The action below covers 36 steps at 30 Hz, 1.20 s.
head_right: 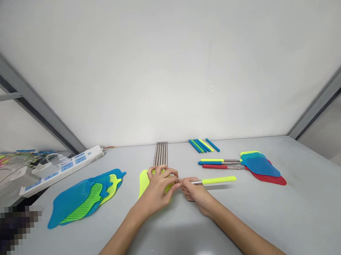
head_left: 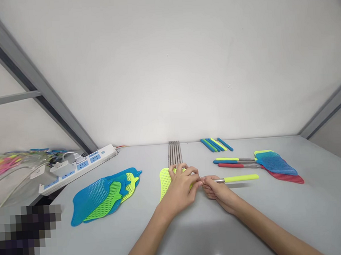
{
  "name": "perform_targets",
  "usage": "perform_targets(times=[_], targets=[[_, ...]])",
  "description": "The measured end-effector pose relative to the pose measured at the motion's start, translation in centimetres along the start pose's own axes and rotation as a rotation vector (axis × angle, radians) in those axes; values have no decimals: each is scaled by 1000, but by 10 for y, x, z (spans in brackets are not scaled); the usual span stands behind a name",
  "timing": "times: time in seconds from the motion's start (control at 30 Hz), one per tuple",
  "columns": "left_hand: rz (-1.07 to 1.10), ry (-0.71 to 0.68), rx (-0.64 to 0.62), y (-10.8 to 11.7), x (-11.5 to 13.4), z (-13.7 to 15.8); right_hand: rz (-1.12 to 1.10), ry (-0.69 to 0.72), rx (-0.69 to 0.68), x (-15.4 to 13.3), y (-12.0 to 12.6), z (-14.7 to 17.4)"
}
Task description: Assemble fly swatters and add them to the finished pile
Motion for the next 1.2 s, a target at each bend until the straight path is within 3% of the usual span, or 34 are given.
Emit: perform_targets(times=[1.2], targets=[[-72,-3,19,-1,-9,-4,18,-20,24,-1,1,-4]])
Point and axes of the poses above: each hand's wrist, its own z-axis away from the middle knuckle, its own y-axis out of the back of the hand, x = y × z, the point moved 1 cm from there along -z, towards the middle knuckle, and after that the axes turned 11 degrees about y, right-handed, at the moved point
